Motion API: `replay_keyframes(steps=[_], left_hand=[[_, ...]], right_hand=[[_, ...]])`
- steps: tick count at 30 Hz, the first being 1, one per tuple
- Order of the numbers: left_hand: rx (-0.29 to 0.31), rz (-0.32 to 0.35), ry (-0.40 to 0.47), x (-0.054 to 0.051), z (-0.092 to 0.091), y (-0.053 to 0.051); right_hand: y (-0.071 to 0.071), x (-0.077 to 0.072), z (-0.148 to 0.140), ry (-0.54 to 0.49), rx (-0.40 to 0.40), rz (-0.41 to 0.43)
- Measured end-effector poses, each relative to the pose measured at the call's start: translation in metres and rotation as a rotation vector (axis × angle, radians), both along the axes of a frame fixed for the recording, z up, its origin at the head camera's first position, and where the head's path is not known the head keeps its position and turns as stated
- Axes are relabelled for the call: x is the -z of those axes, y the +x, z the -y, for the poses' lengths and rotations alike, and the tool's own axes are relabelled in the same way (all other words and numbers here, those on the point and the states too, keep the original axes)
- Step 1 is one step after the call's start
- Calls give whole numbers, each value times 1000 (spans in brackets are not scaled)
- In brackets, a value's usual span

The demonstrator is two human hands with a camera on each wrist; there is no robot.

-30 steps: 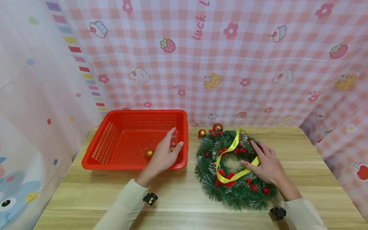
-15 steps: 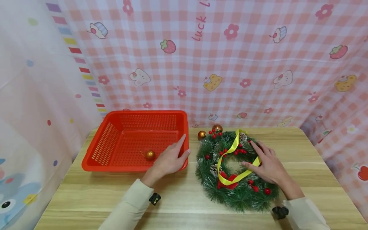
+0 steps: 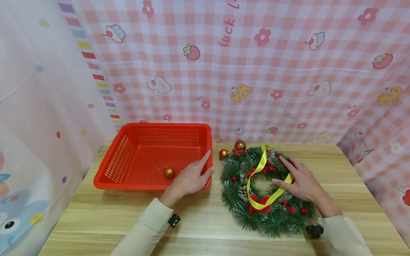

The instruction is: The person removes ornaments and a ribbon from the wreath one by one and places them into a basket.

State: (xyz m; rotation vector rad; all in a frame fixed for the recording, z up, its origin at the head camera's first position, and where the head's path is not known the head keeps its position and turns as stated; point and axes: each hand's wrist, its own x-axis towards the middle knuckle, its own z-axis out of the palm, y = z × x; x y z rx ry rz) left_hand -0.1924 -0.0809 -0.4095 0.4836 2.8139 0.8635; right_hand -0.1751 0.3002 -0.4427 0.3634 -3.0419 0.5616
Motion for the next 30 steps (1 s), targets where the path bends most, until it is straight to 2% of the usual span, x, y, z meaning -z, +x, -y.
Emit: replay_keyframes(steps=[4, 9, 11, 14, 17, 19, 25, 30], left_hand=[[2, 2, 1, -1, -1, 1], [2, 11, 9, 1, -1, 0], [1, 17, 7, 1, 0, 0], [0, 10, 7, 0, 0, -1], [-5, 5, 5, -1, 1, -1], [-3, 2, 1, -1, 1, 0], [-2, 9, 5, -2, 0, 0], [-5, 11, 0, 0, 0, -1]], right_hand=[[10, -10, 5, -13, 70, -34], [34, -26, 20, -105, 209, -87], [44, -28, 29, -126, 266, -59], [53, -25, 43, -119, 342, 25], [55, -17, 53, -105, 396, 105], [54, -12, 58, -101, 424, 128], [53, 0, 64, -111, 478, 122], [52, 3, 63, -94, 464, 111]])
